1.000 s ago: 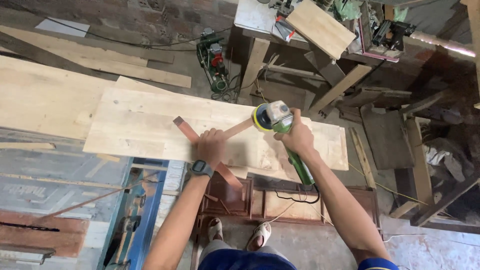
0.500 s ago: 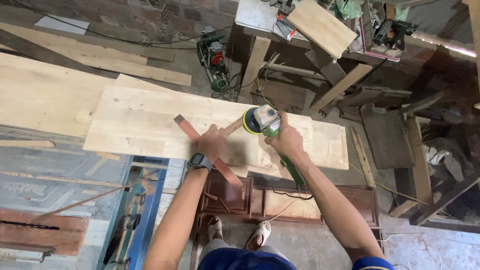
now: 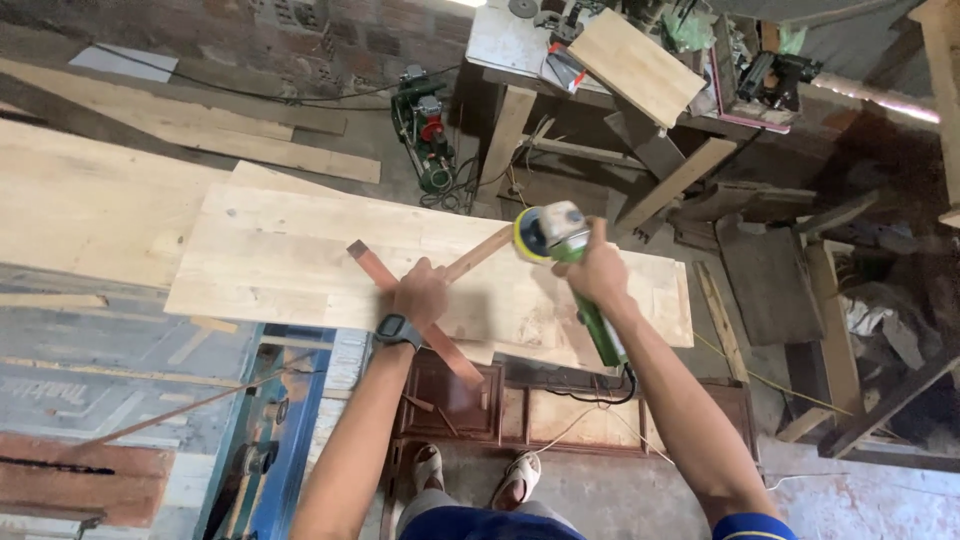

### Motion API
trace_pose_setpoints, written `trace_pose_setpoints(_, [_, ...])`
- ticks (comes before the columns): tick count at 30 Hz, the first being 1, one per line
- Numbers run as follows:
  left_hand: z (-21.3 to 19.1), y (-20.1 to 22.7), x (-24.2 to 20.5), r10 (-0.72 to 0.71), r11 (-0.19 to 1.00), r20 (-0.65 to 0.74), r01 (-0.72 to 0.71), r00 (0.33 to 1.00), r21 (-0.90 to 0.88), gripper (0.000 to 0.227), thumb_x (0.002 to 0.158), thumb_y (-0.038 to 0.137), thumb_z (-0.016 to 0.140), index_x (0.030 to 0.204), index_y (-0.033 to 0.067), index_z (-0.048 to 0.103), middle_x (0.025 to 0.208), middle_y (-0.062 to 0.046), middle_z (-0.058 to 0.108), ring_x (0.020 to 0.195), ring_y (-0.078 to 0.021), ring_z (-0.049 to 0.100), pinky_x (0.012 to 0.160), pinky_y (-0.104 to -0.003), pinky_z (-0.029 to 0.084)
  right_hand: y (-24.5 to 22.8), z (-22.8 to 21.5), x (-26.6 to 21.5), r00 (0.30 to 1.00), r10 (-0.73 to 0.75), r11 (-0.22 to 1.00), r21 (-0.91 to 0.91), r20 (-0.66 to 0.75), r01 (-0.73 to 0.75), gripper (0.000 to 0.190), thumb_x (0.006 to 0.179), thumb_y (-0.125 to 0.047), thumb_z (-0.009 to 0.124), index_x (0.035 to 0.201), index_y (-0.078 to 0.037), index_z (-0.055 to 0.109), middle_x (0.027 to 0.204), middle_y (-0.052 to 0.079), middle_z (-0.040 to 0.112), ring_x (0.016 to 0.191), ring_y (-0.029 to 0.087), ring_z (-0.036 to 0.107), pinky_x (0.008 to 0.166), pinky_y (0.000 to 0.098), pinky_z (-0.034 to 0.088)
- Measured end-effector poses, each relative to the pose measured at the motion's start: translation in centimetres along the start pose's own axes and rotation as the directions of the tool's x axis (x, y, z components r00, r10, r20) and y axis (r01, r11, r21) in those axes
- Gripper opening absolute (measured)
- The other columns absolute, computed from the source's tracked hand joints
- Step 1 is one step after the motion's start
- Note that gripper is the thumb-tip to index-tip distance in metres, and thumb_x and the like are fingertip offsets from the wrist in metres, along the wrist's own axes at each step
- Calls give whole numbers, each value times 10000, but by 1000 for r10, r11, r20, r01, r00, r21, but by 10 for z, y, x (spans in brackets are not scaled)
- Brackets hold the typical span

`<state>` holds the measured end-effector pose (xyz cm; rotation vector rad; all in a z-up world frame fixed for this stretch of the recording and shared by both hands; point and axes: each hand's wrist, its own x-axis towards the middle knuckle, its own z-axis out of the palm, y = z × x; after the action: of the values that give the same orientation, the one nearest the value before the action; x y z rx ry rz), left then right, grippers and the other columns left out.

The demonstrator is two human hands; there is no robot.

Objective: The person cuts a small wooden piece with a jigsaw, applies glue to it, and then sands the piece with an orbital sander. The person handles the wood and tools directly, moving between a workbench and a larger wooden surface.

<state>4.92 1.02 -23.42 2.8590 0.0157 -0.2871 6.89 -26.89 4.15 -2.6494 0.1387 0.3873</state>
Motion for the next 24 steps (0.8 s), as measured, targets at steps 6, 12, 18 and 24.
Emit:
trace_pose_setpoints(6, [-69,32,-29,-323,886,216,374,922,-275,521,765,551,775,996,142,550,985,-60,451,825,-218,581,712,-316,539,-17,9,-19,987,-89,988,-111,135,104,869,751,-353,808,1427,-347,262,1183,192,696,1196,437,656,1050,547,498])
trace_pose_setpoints(12, [-46,18,-41,-12,998,-140,2,990,-70,219,1005,348,524,897,163,570,872,6,438,741,-208,622,689,-367,592,-16,-3,-7,990,-65,984,-160,124,84,892,785,-321,811,1461,-313,229,1213,234,691,1216,462,639,1060,584,480])
trace_pose_setpoints(18, [-41,14,-37,15,999,-237,-22,971,-26,304,1023,412,468,869,176,584,831,8,425,727,-222,610,674,-375,593,28,-14,23,998,16,991,136,-67,-7,876,720,-324,872,1406,-273,329,1198,228,681,1197,452,641,1027,571,475])
trace_pose_setpoints(24, [-68,18,-23,-327,911,2,316,945,-264,259,978,375,589,828,351,799,915,-11,562,858,-237,670,756,-362,513,56,-20,-9,992,110,934,348,-58,-83,947,672,-331,909,1423,-293,334,1261,196,651,1252,409,605,1084,529,444])
